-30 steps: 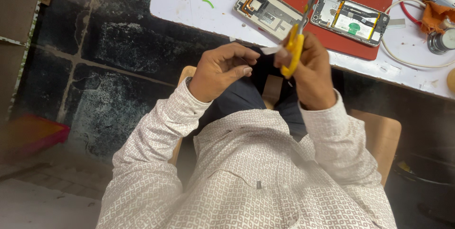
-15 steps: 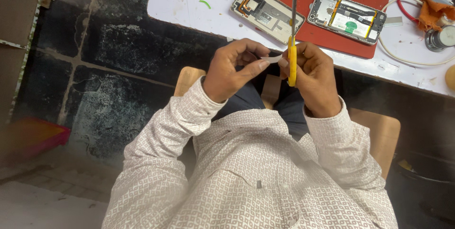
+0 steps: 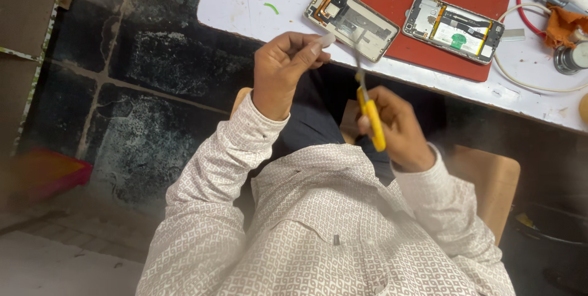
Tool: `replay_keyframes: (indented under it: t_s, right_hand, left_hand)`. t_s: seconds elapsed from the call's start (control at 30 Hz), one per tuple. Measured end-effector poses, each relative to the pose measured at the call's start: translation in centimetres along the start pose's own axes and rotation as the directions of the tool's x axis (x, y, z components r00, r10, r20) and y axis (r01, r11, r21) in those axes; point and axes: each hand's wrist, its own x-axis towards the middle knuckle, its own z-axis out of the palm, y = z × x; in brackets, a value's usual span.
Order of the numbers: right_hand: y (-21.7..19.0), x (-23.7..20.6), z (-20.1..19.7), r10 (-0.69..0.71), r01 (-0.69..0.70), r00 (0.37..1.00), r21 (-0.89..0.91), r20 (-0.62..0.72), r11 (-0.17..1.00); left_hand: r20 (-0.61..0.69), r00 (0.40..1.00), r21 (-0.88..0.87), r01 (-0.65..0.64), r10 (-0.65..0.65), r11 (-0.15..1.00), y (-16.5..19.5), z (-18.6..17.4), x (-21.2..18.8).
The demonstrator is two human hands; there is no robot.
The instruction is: The person sits at a repair workbench and opens a smartphone, prying off the back cover and separating the frame from the display. They handle the internal components, use a small tool on the midframe, then align the back cover and press the phone closed with their hands.
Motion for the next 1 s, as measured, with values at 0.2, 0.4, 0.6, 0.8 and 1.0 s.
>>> replay_keyframes:
  t_s: [0.2,0.4,0.6,0.8,1.0]
  right_hand:
    - [0.9,-0.8,0.8,0.083,-0.083,0.995,0.001,0.052,0.997]
    - [0.7,-0.5,0.7,0.109,-0.11,0.994,-0.084,-0.015,0.99]
    - [0.9,-0.7,0.7,0.1,-0.103,0.994,-0.106,-0.036,0.989]
    - [1.1,-0.7,0.5,0.092,-0.101,0.994,-0.154,-0.064,0.983]
    - [1.8,-1.1,0.2,0.06,-0.081,0.99,-0.172,-0.126,0.982]
  left_hand:
    - [0.009,1.0,-0.04,0.022,-0.022,0.999,0.5,0.5,0.2]
    - [0.034,0.995,-0.085,0.101,-0.098,0.991,0.8,0.9,0.1]
    - [0.037,0.993,-0.089,0.112,-0.109,0.99,1.0,1.1,0.2]
    - [0.028,0.994,-0.082,0.11,-0.108,0.991,0.9,1.4,0.2]
    - [0.03,0.991,-0.097,0.129,-0.127,0.987,0.9,2.1,0.4]
